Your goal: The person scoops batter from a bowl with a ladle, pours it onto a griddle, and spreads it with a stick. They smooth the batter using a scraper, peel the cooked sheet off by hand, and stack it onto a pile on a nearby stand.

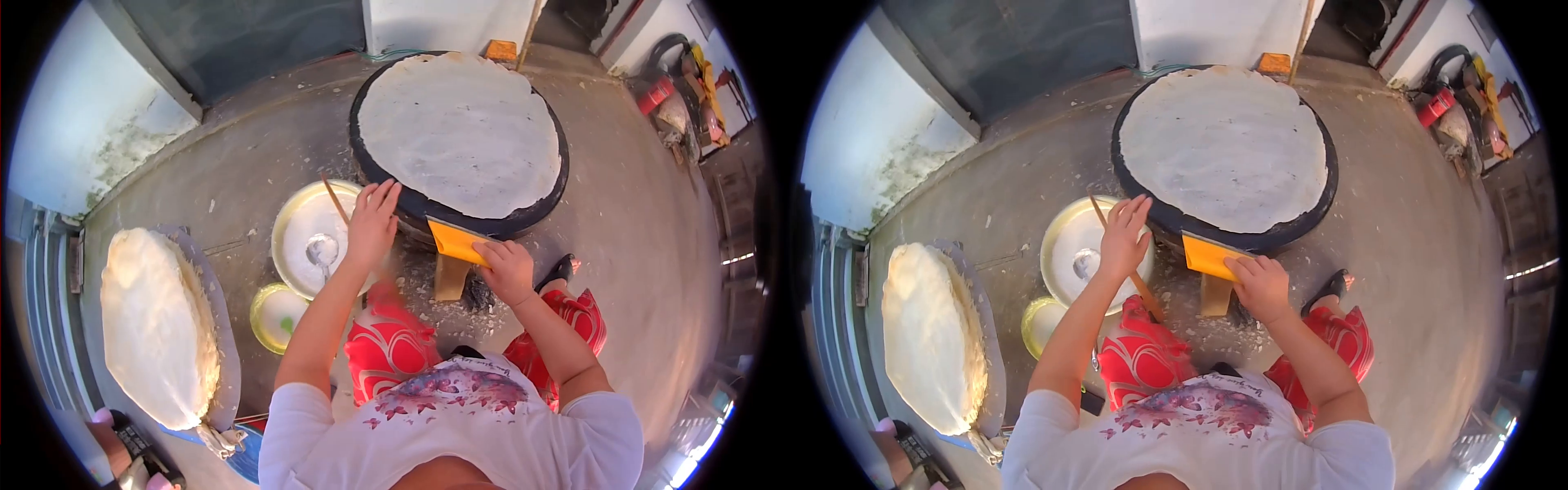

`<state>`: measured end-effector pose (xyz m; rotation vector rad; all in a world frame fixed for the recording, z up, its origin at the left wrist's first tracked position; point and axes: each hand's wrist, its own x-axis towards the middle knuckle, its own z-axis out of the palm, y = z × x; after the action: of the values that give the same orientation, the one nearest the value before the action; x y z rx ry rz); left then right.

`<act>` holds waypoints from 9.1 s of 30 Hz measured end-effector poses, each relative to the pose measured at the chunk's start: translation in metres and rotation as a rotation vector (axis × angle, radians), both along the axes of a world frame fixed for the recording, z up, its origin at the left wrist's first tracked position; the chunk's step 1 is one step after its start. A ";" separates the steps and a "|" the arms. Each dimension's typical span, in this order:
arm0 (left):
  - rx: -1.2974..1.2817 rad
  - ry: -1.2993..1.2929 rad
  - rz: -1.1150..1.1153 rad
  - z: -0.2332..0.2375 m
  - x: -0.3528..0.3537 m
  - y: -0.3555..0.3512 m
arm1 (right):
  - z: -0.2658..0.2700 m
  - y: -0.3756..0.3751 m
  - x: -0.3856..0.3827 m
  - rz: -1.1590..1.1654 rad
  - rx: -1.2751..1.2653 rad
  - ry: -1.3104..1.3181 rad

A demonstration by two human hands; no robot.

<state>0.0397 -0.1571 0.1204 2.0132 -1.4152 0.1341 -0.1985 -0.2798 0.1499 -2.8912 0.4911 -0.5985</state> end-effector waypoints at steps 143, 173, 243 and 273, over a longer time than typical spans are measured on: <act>-0.017 -0.075 1.285 0.049 -0.051 0.583 | 0.038 0.218 0.281 0.745 0.441 -0.052; -0.359 0.550 0.708 0.090 -0.044 0.372 | 0.033 0.145 0.228 0.427 2.151 0.310; -0.025 1.050 1.014 -0.165 -0.074 0.266 | -0.064 -0.016 0.086 -0.543 0.412 0.075; 0.767 0.111 1.345 -0.220 -0.096 0.300 | 0.032 0.133 0.178 0.617 0.167 0.659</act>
<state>-0.0565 0.1429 -0.0999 3.1986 0.2579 0.0388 -0.0200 -0.1468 0.1819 -2.7834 -0.2885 0.4676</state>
